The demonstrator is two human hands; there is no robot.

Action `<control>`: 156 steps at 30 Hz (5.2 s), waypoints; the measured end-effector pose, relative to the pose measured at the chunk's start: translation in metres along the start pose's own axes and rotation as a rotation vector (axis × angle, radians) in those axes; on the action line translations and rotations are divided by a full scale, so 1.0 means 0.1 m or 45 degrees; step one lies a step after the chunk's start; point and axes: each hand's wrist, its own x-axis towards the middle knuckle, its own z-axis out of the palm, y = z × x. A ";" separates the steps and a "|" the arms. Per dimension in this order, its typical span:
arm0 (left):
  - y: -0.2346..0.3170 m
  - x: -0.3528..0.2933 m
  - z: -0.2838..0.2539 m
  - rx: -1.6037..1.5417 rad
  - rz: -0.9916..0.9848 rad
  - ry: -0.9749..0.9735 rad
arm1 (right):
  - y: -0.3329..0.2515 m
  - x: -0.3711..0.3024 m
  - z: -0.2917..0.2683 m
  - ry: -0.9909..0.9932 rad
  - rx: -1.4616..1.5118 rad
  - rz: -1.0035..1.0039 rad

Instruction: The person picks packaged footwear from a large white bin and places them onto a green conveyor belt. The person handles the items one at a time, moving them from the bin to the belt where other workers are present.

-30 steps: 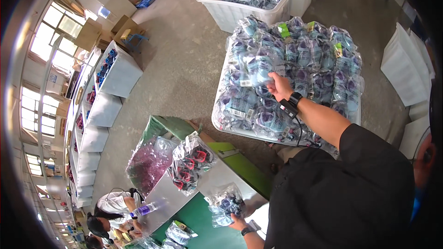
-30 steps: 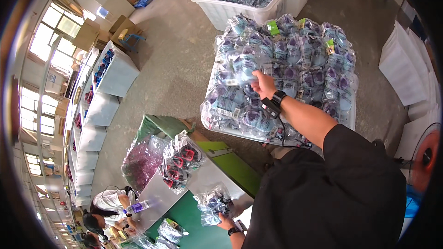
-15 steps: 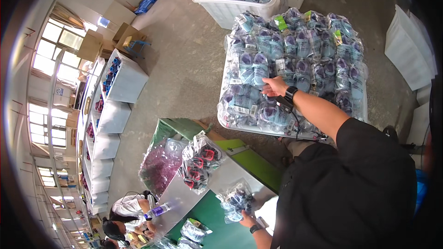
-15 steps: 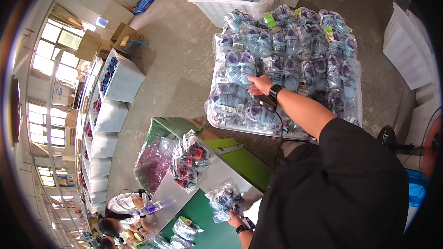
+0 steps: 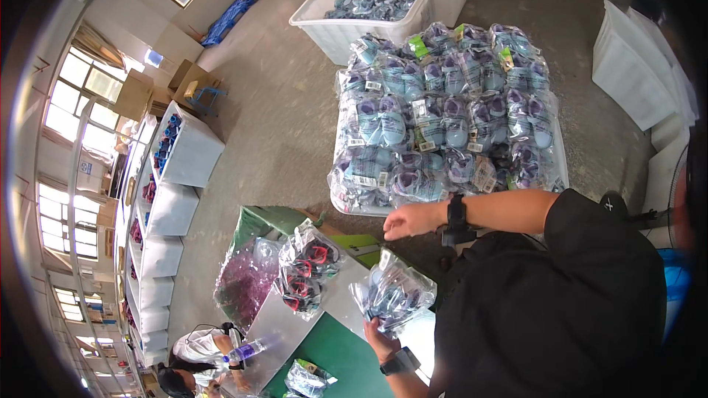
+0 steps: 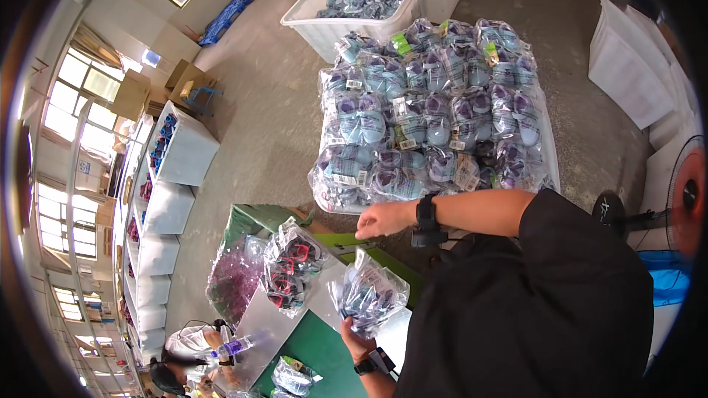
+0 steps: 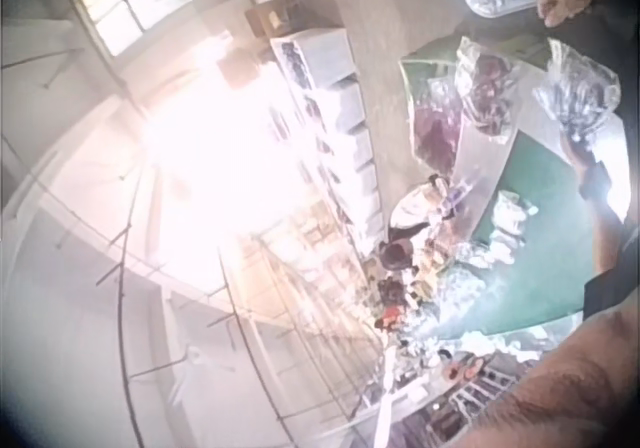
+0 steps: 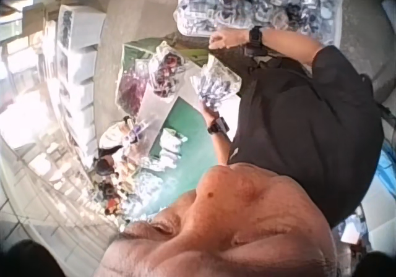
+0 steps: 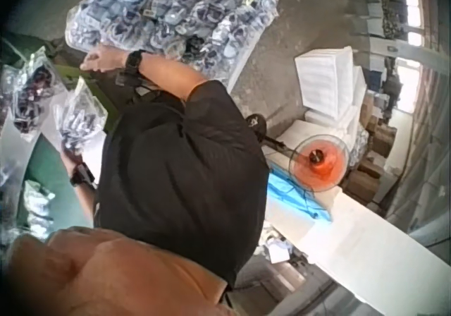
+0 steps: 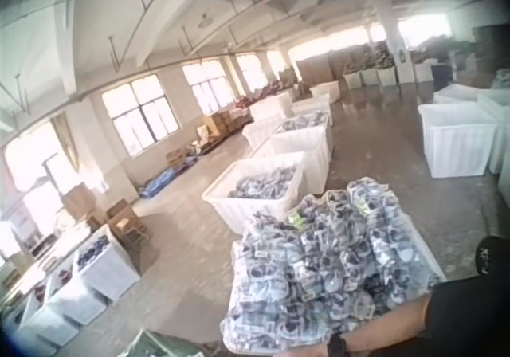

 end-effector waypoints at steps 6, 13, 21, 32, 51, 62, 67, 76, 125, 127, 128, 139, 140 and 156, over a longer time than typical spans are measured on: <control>0.19 0.09 0.79 -0.168 0.147 -0.110 | -0.33 -0.25 0.31 0.440 -0.450 -0.349; 0.29 0.13 1.30 -0.240 0.119 0.057 | -0.58 -0.39 0.36 0.349 -0.779 -0.752; 0.23 0.20 1.43 -0.364 -0.015 -0.076 | -0.56 -0.27 0.76 -0.038 -1.139 -0.877; 0.29 -0.10 0.91 -0.346 -0.159 0.007 | -1.17 0.27 -0.36 0.157 -1.272 -1.111; -0.35 -0.68 -0.10 -0.168 -0.133 0.541 | -0.10 1.17 -0.83 0.697 -1.416 -0.026; -0.62 -0.68 -0.35 -0.024 -0.121 0.554 | 0.01 1.24 -0.96 0.514 -1.271 -0.115; -0.61 -0.59 -0.58 0.139 0.011 0.525 | 0.01 1.18 -0.90 0.618 -1.424 -0.448; -0.23 -0.54 -1.71 1.000 0.437 1.087 | 0.21 0.17 -0.45 0.702 -1.005 -0.609; -0.48 -0.11 -1.39 0.252 0.460 1.197 | 0.18 -0.35 0.86 -0.167 -0.719 -0.180; -0.51 -0.03 -1.36 0.114 0.477 1.140 | 0.05 -0.33 1.02 -0.228 -0.725 -0.224; -0.49 -0.01 -1.28 0.024 0.460 1.083 | -0.05 -0.33 1.09 -0.245 -0.730 -0.245; -0.45 -0.36 0.54 -0.448 0.068 -0.027 | -0.52 -0.54 1.64 -0.385 -1.223 -0.947; -0.47 -0.36 0.63 -0.555 -0.067 -0.129 | -0.49 -0.57 1.61 -0.363 -1.304 -0.894; -0.63 -0.54 0.33 -0.085 -0.040 0.129 | -0.51 -0.83 -0.73 0.388 -1.844 -0.697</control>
